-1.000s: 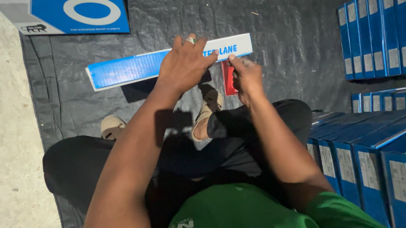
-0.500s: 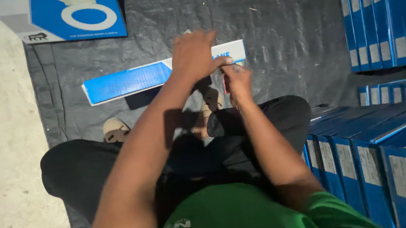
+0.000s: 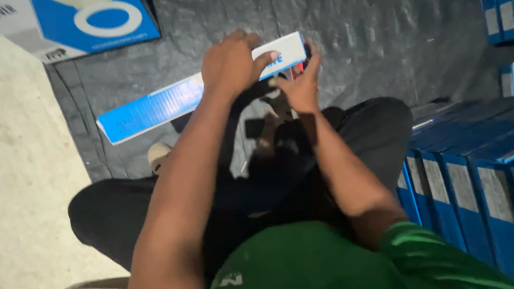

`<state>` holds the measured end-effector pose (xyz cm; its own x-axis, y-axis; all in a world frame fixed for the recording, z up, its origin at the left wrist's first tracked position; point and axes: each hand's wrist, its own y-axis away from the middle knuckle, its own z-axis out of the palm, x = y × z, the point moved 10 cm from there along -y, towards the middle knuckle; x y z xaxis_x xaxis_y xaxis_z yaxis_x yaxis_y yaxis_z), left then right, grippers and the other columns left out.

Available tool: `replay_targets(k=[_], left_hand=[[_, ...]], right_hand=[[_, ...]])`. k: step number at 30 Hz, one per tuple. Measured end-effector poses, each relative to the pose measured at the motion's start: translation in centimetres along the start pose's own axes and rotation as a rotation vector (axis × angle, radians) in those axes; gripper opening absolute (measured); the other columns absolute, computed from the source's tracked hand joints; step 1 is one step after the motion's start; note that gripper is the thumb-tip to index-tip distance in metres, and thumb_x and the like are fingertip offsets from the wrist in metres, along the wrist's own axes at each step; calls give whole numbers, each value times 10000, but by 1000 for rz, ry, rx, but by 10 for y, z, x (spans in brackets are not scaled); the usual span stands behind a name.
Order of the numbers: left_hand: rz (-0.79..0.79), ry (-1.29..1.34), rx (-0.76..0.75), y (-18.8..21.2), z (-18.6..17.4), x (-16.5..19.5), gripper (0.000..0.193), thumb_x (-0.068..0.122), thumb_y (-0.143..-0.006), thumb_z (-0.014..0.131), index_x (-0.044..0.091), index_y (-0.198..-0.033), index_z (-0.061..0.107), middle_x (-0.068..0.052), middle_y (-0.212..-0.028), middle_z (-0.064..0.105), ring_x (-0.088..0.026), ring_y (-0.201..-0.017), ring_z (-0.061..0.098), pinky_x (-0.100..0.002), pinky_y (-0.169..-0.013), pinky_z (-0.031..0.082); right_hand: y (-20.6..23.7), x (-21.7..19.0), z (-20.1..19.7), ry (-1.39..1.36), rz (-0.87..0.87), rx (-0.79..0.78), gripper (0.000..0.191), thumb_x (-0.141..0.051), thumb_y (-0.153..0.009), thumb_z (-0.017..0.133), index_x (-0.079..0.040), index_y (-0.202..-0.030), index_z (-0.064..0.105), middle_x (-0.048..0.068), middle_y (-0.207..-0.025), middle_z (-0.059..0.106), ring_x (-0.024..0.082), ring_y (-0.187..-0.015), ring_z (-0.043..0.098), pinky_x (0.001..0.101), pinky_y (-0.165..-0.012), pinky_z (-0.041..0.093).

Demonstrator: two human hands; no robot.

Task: The person sits on the floor and repeatedly folds and tapes blue and white 'Water Lane' boxes using a red handheld tape dispenser. After sealing each box, they place it on a growing stack to the right.

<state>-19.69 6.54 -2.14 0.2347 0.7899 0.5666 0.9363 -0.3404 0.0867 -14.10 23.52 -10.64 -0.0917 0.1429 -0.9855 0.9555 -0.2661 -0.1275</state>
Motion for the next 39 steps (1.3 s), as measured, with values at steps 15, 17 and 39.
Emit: replay_targets(k=[15,17,39], left_hand=[[-21,28,67,-16,-11,-11,398,488,-923,653,136,-1054,783,-172,-1077,732,-389,-1004,682,-509,-848,518],[0,38,86,-14,-8,-11,388,459,-949,636,115,-1064,775,-183,-1085,734,-398,-1026,681,-512,-882,515],[84,-438,220,101,-87,-110,748,431,-910,770,81,-1527,531,-199,-1287,631,-388,-1015,640,-518,-859,486]], right_hand=[[-35,-34,7,260,-195,-338,1015,-102,-729,926,-65,-1560,346,173,-1297,650,294,-1169,658,409,-959,547],[-41,-30,1,374,-84,-233,859,-220,-771,965,-65,-1423,428,157,-1168,702,283,-1066,711,400,-894,564],[-172,-37,-11,567,-238,-401,813,-204,-881,926,5,-1460,396,229,-1304,684,361,-1180,679,444,-958,543]])
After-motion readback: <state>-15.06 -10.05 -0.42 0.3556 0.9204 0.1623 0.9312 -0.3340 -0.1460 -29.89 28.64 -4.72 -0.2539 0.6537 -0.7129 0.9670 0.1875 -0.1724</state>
